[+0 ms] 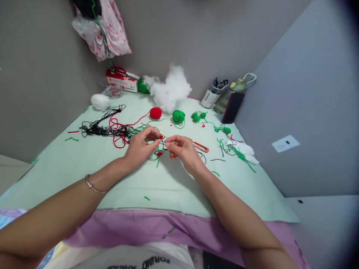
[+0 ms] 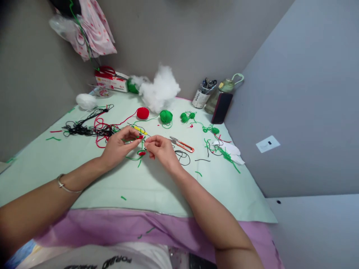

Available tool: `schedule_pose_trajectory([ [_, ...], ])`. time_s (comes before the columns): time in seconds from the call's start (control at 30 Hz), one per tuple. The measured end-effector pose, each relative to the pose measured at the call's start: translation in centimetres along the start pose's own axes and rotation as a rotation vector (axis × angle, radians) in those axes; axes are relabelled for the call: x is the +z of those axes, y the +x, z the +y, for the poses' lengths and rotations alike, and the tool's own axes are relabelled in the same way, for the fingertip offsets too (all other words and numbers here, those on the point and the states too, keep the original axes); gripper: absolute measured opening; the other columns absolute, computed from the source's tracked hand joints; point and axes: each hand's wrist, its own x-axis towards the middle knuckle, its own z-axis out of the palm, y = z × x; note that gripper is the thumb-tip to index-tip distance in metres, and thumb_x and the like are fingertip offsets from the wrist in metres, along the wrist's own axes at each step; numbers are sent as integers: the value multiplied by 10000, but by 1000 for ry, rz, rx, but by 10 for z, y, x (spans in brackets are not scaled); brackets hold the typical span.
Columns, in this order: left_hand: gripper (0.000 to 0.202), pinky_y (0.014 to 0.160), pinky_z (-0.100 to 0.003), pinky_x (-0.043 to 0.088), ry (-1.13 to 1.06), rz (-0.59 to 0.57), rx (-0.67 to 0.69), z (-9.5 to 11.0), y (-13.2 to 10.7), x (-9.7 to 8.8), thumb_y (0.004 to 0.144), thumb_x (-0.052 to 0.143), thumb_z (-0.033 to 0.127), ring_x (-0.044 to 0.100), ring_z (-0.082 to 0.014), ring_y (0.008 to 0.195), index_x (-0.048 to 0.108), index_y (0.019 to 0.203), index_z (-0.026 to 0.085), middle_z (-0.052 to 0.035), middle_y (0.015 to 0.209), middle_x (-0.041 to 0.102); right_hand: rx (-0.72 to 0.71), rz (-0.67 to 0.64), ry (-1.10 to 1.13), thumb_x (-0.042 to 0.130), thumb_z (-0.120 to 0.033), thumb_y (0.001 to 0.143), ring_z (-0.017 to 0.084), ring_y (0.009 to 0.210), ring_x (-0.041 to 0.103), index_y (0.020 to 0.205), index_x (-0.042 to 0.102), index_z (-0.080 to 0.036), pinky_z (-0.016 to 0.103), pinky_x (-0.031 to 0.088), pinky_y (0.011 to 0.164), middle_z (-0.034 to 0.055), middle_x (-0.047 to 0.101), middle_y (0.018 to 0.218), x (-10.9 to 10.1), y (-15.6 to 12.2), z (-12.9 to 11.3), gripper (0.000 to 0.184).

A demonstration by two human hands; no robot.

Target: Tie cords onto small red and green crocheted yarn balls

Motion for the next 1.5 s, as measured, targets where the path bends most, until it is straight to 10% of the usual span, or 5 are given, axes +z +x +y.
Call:
schedule_pose_trajectory([
  [0.63, 154, 865, -315, 505, -314, -176, -66, 12, -1, -3, 827, 718, 290, 636, -168, 896, 651, 936, 205, -23, 956, 663, -180, -48, -311, 728, -314, 772, 74, 655, 521, 1096, 675, -192, 249, 437, 612, 56, 671, 1145, -24, 1, -6, 350],
  [0.8, 132, 852, -313, 518, -269, -241, -42, 14, -4, -3, 849, 689, 299, 655, -181, 909, 681, 941, 204, -35, 957, 692, -148, -67, -191, 723, -330, 781, 85, 604, 489, 859, 701, -157, 247, 408, 598, -3, 638, 744, -26, 6, -5, 191],
  [0.93, 92, 858, -324, 525, -135, -176, 75, 7, -4, -2, 868, 649, 263, 658, -190, 920, 666, 924, 193, -46, 959, 686, -204, 16, -112, 778, -353, 759, 75, 564, 425, 842, 707, -170, 238, 348, 549, -27, 587, 680, -30, 2, -14, 212],
  [1.1, 65, 863, -358, 519, 74, 10, 410, -2, -2, -3, 895, 598, 142, 648, -195, 918, 623, 918, 198, -55, 935, 682, -197, -292, -272, 715, -426, 857, 74, 608, 406, 767, 727, -162, 254, 331, 569, 15, 622, 819, -36, -9, -26, 279],
  [1.5, 149, 820, -342, 541, 190, 108, 713, -1, -3, -3, 895, 627, 69, 664, -185, 917, 614, 941, 209, -54, 933, 699, -277, -25, -247, 783, -360, 774, 102, 653, 515, 819, 687, -175, 264, 424, 587, 0, 625, 769, -14, 0, -2, 213],
])
